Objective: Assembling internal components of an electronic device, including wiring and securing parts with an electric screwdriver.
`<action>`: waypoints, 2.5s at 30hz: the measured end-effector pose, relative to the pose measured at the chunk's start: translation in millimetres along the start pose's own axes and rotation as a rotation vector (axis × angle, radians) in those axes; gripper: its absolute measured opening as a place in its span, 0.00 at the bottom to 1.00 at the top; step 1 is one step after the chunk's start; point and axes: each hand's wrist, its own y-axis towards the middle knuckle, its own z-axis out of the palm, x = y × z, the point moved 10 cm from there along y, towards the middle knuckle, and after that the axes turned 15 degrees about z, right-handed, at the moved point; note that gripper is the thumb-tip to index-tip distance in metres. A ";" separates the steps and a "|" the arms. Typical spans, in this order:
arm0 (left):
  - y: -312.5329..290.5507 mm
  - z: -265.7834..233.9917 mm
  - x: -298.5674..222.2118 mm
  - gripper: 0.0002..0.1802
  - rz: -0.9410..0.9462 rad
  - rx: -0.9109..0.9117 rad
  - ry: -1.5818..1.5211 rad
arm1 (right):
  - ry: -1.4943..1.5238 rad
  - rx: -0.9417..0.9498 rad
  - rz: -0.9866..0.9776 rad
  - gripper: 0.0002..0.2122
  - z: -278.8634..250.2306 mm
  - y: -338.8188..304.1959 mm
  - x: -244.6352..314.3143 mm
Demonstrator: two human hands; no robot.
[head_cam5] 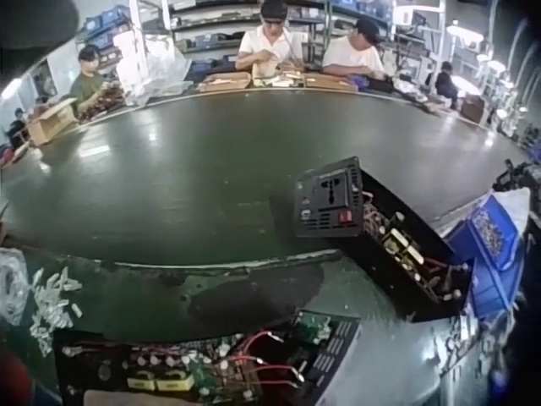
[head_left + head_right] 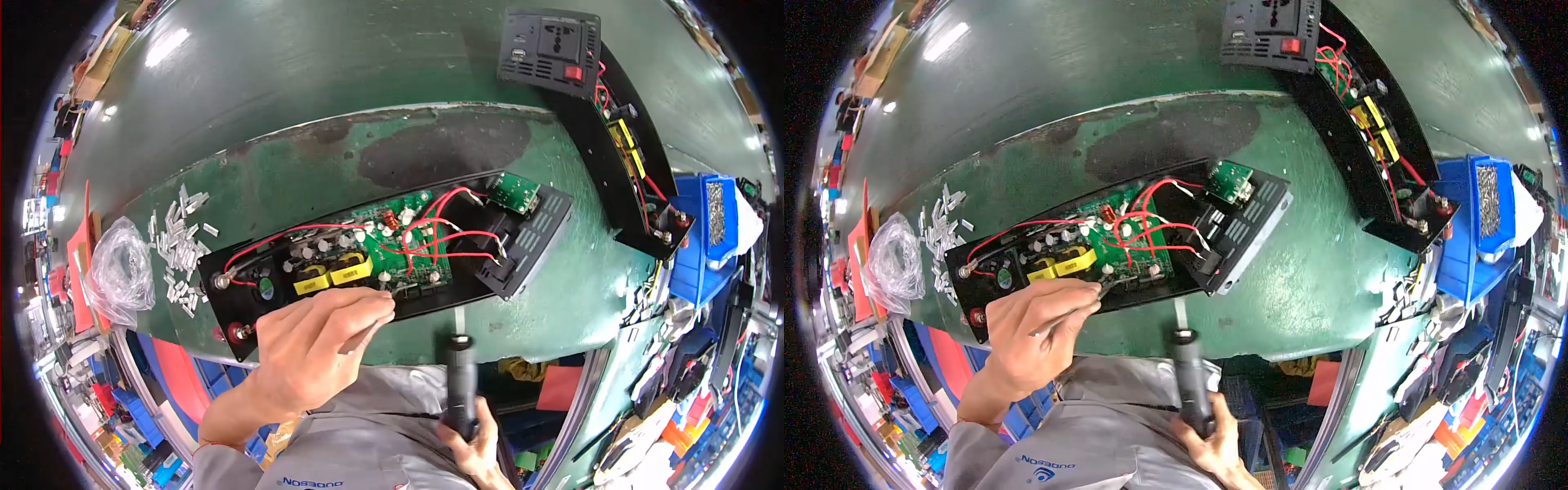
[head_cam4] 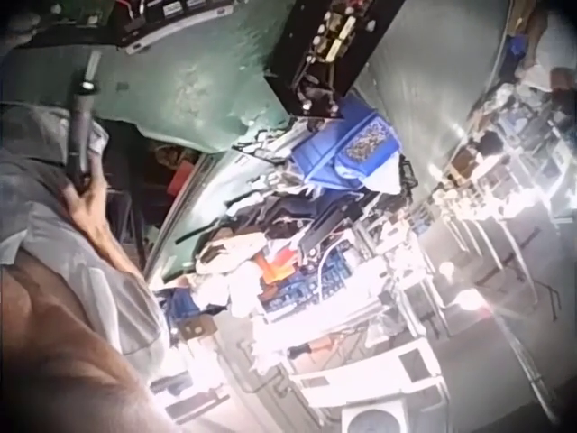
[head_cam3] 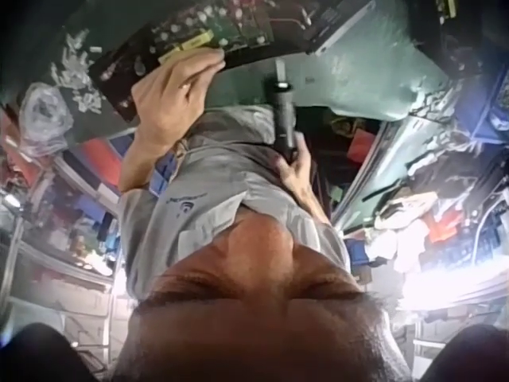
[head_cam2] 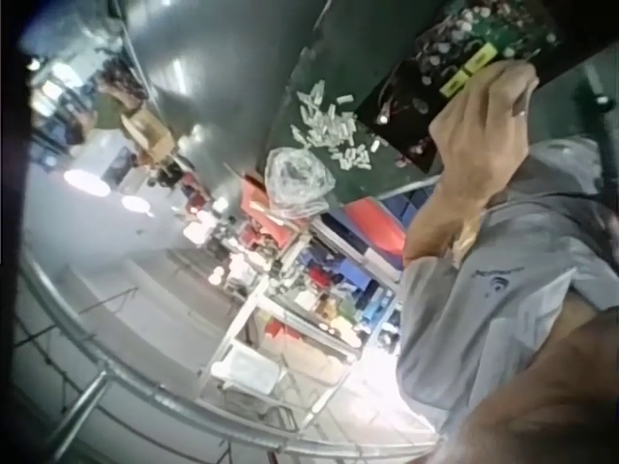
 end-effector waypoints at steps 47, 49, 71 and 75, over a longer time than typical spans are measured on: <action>23.8 -15.3 -22.6 0.19 -0.009 0.210 0.068 | 0.212 0.376 0.049 0.49 32.0 9.2 9.9; 16.7 6.6 -15.8 0.23 0.003 0.267 0.076 | 0.489 0.379 0.110 0.31 29.2 11.6 -28.9; 29.9 60.8 -14.0 0.10 0.069 0.898 0.174 | 0.171 0.421 0.046 0.42 39.6 13.1 -27.0; 31.9 62.0 -13.9 0.08 0.108 0.937 0.154 | 0.241 0.429 0.019 0.40 43.7 10.9 -21.9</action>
